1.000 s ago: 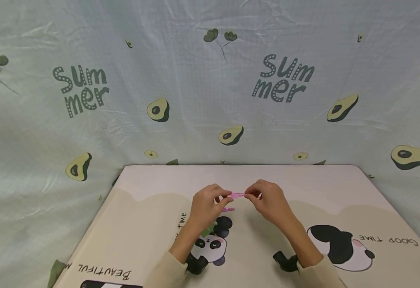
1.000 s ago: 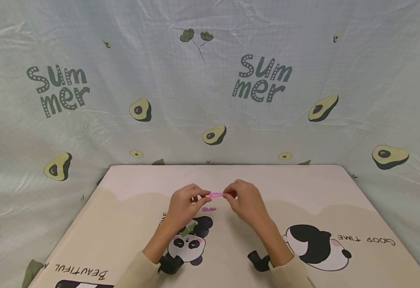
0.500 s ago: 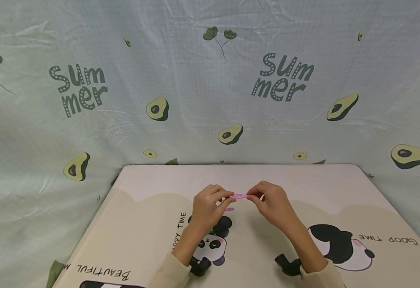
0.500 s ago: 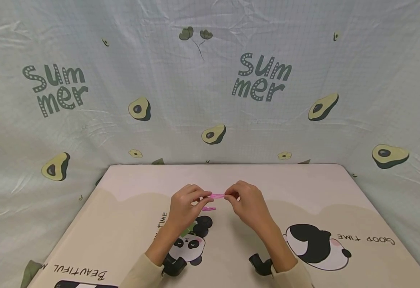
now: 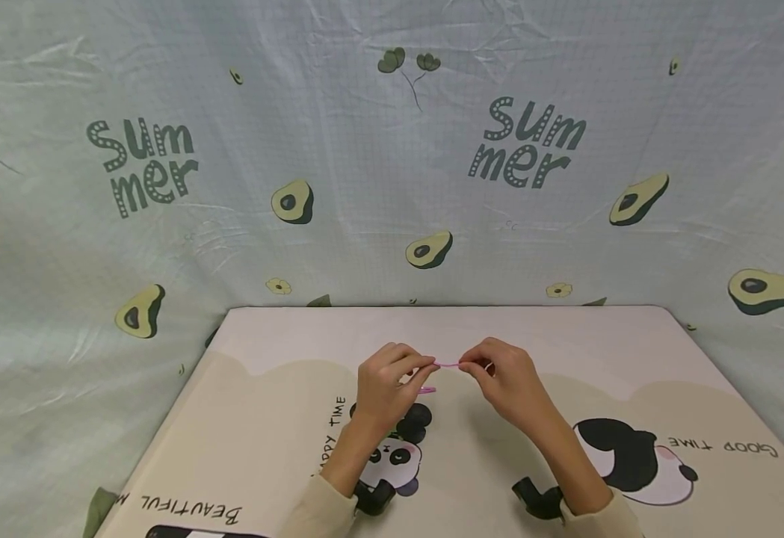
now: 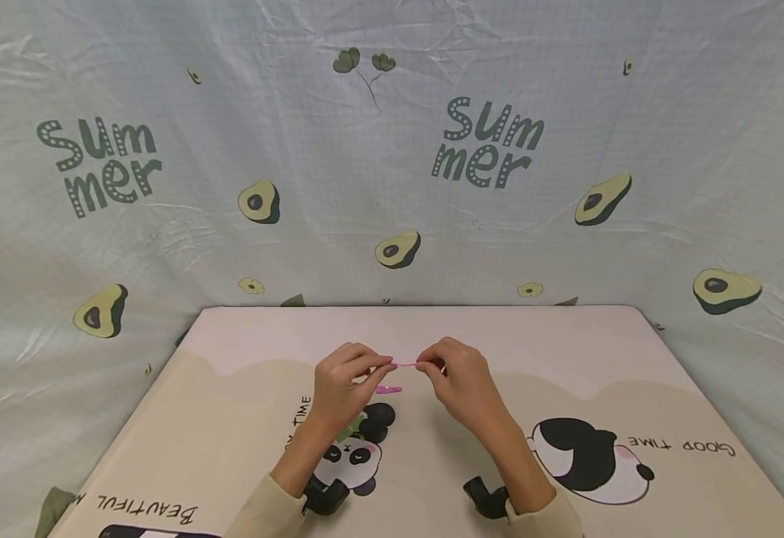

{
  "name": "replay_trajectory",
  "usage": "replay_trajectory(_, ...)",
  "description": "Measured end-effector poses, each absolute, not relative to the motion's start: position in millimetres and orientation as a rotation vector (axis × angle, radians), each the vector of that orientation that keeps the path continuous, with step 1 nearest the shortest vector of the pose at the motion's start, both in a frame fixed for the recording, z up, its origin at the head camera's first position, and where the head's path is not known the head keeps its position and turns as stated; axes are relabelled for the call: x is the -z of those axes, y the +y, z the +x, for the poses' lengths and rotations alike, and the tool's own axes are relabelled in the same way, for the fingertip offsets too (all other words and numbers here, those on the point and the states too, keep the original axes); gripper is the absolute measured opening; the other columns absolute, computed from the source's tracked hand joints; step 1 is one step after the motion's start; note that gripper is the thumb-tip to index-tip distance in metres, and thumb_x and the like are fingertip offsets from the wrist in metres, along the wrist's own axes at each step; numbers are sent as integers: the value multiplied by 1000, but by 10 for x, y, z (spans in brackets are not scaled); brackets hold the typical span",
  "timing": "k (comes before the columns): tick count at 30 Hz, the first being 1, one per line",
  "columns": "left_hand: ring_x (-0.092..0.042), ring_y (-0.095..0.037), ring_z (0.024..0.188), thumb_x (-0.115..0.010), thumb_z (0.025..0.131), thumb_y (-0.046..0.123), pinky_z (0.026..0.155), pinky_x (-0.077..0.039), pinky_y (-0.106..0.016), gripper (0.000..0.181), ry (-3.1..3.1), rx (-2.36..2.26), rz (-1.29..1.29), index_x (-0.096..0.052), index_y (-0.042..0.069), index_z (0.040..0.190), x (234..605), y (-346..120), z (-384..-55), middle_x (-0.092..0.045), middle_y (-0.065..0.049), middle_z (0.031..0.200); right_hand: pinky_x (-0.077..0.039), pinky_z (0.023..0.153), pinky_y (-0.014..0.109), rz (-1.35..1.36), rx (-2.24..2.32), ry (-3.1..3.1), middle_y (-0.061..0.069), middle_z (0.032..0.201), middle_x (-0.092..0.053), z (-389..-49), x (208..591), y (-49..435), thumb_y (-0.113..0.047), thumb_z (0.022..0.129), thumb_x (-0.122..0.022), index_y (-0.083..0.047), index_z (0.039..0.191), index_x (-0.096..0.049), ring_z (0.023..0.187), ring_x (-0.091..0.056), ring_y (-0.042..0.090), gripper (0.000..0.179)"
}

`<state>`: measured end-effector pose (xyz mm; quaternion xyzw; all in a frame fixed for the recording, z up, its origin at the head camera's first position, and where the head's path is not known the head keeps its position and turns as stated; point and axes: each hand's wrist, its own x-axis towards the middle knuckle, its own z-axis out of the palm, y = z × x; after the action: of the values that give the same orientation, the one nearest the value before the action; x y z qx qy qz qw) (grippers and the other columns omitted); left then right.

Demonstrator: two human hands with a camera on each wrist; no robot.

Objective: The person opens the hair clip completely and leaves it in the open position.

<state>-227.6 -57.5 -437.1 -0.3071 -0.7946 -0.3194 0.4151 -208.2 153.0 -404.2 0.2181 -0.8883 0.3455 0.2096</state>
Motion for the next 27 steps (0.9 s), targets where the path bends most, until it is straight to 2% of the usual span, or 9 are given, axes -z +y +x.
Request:
replay_trajectory(10,-62,-10,64,-88,81,14,60,-48,-14,9,-1987,912,-771,-82,11,86,4387,-568,-2284,-72,3,74,-53,64,19,598,-975,-2420,-3,84,-70,-2057,4080,1524,-5,87,-81,-10,91,-76,71,-57,5,8)
replay_trajectory(15,-62,-9,65,-87,83,17,60,-51,-16,10,-2024,958,-776,-82,11,90,4368,-564,-2279,-73,3,77,-55,65,20,618,-1003,-2390,-3,84,-71,-2057,4105,1551,-4,85,-82,-10,91,-75,71,-58,4,11)
replay_trajectory(27,-62,-11,65,-86,84,16,58,-54,-24,10,-2058,996,-787,-83,10,90,4351,-557,-2257,-73,2,76,-55,64,20,681,-1024,-2323,-5,83,-71,-2079,4147,1586,-4,83,-83,-11,90,-75,70,-57,1,13)
